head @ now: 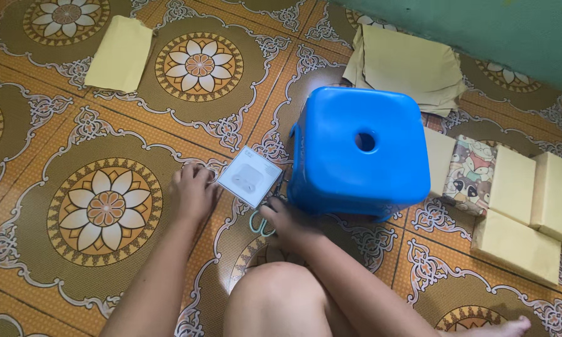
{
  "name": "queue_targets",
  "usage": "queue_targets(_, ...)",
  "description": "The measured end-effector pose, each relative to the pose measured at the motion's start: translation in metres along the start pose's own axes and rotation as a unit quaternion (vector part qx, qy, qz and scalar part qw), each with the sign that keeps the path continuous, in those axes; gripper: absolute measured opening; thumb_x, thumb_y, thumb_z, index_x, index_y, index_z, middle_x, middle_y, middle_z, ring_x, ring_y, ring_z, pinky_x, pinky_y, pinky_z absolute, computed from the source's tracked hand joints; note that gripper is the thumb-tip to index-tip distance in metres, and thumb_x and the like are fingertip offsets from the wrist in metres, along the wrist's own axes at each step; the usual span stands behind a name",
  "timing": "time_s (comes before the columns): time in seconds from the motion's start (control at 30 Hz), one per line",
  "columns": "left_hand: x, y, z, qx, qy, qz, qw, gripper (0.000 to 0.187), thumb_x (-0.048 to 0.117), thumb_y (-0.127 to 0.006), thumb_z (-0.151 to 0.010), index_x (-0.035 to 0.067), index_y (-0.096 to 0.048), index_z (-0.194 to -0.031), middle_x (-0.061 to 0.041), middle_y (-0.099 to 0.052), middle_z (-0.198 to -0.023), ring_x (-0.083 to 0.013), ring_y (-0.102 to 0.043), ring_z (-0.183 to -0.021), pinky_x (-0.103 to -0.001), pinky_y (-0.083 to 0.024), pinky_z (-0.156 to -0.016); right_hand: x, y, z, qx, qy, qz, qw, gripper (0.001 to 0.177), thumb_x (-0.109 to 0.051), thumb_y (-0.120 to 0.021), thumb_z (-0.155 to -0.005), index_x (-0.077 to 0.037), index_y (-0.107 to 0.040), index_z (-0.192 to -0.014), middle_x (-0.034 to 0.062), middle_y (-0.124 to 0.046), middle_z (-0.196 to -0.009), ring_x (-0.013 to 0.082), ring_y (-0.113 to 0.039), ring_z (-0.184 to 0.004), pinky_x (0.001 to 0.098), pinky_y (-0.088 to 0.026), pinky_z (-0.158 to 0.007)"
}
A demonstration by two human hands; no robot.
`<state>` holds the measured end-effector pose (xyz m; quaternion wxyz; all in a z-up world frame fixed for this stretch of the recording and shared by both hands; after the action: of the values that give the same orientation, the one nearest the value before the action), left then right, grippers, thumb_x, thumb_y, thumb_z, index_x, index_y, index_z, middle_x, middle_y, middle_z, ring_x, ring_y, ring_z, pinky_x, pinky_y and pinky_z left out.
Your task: The person wraps small rectangular items in brown paper, folding the edges and securing them with tape. They use scissors to cut tape and place the finished wrapped items in a neat stack on the floor.
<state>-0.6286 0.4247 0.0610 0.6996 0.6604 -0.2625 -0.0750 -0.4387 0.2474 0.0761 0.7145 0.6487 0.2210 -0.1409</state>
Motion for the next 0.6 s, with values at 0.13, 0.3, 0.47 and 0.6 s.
queue_targets(0.13,-0.009,-0.016,0.012,0.039,0.066,0.125,0.989,0.033,0.033,-0.073,-0.091,0.006,-0.064,-0.108,-0.015,-0.056,-0.125,-0.037,-0.054,-0.113,-0.051,-0.046,-0.095,0.001,-0.013,-0.002,-0.005,0.04,0.048,0.998,0.043,-0.008,-0.069,-0.074,-0.014,-0.065,-0.117,0.015,-0.052,-0.138,0.0348,-0.067,-0.094,0.0462,-0.055,-0.077)
queue_targets(0.3,-0.003,-0.027,0.042,0.066,0.041,0.221,0.972,0.032,0.035,-0.072,-0.093,0.005,-0.065,-0.101,-0.015,-0.061,-0.112,-0.0333,-0.061,-0.102,-0.046,-0.05,-0.09,0.003,-0.018,-0.006,-0.1,0.09,0.122,0.983,0.017,-0.017,-0.062,-0.096,-0.012,-0.065,-0.112,0.0094,-0.063,-0.116,0.0262,-0.068,-0.103,0.0431,-0.056,-0.081)
queue_targets(0.47,0.019,-0.02,0.071,0.06,-0.006,0.221,0.973,0.028,0.03,-0.074,-0.09,0.004,-0.065,-0.094,-0.015,-0.062,-0.108,-0.0326,-0.062,-0.099,-0.044,-0.05,-0.087,-0.005,0.0,-0.006,-0.094,-0.194,-0.122,0.969,0.032,-0.014,-0.056,-0.089,-0.015,-0.062,-0.12,0.016,-0.065,-0.115,0.0325,-0.07,-0.094,0.043,-0.053,-0.081)
queue_targets(0.6,0.036,-0.009,0.088,0.07,-0.033,0.25,0.965,0.025,0.027,-0.074,-0.089,0.004,-0.065,-0.094,-0.013,-0.062,-0.111,-0.0305,-0.064,-0.1,-0.042,-0.051,-0.09,-0.015,0.014,-0.003,-0.068,-0.177,-0.174,0.966,0.03,-0.023,-0.056,-0.1,-0.011,-0.058,-0.127,0.021,-0.068,-0.114,0.0368,-0.066,-0.102,0.0452,-0.05,-0.086)
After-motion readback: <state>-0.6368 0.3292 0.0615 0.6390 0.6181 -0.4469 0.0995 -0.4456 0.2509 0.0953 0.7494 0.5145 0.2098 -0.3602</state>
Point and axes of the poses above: each hand's wrist, its own z-axis away from the middle knuckle, its own y-axis out of the back of the hand, x = y × z, the point moved 2 cm from there along -z, towards the middle knuckle
